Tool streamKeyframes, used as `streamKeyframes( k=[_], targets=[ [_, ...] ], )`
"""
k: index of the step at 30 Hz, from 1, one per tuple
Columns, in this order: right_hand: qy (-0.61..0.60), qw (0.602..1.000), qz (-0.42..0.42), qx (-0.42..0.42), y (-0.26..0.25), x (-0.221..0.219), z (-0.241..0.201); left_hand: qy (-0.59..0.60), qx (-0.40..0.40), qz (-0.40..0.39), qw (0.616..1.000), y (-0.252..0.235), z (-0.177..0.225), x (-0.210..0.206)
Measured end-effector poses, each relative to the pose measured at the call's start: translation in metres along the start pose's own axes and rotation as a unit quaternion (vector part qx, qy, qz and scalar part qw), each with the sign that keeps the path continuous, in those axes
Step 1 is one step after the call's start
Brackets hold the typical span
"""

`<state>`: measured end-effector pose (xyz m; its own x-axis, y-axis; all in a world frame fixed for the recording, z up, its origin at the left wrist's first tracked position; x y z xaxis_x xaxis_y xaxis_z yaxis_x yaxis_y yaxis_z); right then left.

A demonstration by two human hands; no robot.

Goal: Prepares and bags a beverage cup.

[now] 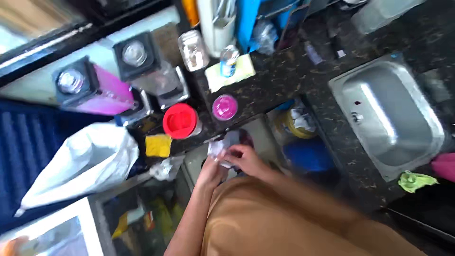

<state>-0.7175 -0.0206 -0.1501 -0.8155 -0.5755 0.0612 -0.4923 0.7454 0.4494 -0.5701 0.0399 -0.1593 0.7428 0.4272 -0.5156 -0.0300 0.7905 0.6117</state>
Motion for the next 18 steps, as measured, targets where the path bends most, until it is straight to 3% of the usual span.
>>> streamKeyframes(
  k=[1, 3, 4, 5, 6, 7, 9, 11, 12, 14, 16, 17, 18],
  targets=[
    [-0.113, 0.993, 0.01, -0.019, -0.007, 0.009, 0.006, 0.009, -0.006, 0.012, 1.0, -0.004, -0.001, -0.002],
    [-0.392, 0.915, 0.006, -0.092, -0.013, 0.03, 0.012, 0.035, -0.026, 0.116, 0.992, -0.013, -0.003, 0.013],
    [-0.477, 0.869, 0.004, -0.129, -0.014, 0.039, 0.016, 0.076, -0.03, 0.177, 0.981, -0.018, -0.003, 0.027],
    [-0.495, 0.854, 0.012, -0.159, -0.015, 0.047, 0.023, 0.129, -0.032, 0.225, 0.965, -0.023, 0.0, 0.039],
    [-0.439, 0.88, 0.031, -0.178, -0.017, 0.054, 0.031, 0.158, -0.043, 0.252, 0.954, -0.028, 0.004, 0.048],
    [-0.316, 0.93, 0.052, -0.177, -0.018, 0.059, 0.037, 0.128, -0.066, 0.261, 0.955, -0.033, 0.008, 0.051],
    [-0.019, 0.991, 0.077, -0.11, -0.016, 0.061, 0.031, -0.107, -0.15, 0.234, 0.955, -0.037, 0.014, 0.037],
    [0.167, 0.984, 0.059, -0.004, -0.015, 0.048, 0.006, -0.347, -0.228, 0.132, 0.9, -0.037, 0.02, 0.009],
    [0.226, 0.974, 0.028, 0.01, -0.016, 0.04, 0.0, -0.423, -0.233, 0.076, 0.872, -0.035, 0.019, -0.007],
    [0.228, 0.974, 0.006, -0.019, -0.017, 0.036, 0.011, -0.566, -0.184, -0.001, 0.803, -0.029, 0.016, -0.029],
    [0.118, 0.991, 0.005, -0.054, -0.023, 0.041, 0.017, -0.693, -0.068, 0.025, 0.718, -0.032, 0.023, -0.021],
    [0.033, 0.998, -0.004, -0.055, -0.026, 0.04, 0.014, -0.698, -0.027, 0.073, 0.712, -0.037, 0.028, -0.001],
    [-0.038, 0.997, -0.022, -0.056, -0.026, 0.037, 0.009, -0.654, -0.01, 0.12, 0.747, -0.039, 0.032, 0.023]
  ],
)
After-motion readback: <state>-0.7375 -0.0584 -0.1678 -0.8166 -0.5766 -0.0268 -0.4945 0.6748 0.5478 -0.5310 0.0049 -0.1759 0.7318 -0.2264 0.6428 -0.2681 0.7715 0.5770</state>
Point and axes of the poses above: each hand's wrist, its own y-axis away from the middle knuckle, its own x-axis out of the back of the hand, z = x × y, the point moved 3 cm from there along -y, towards the middle knuckle, and after that the axes turned 3 degrees about -x, right-handed, at the moved point
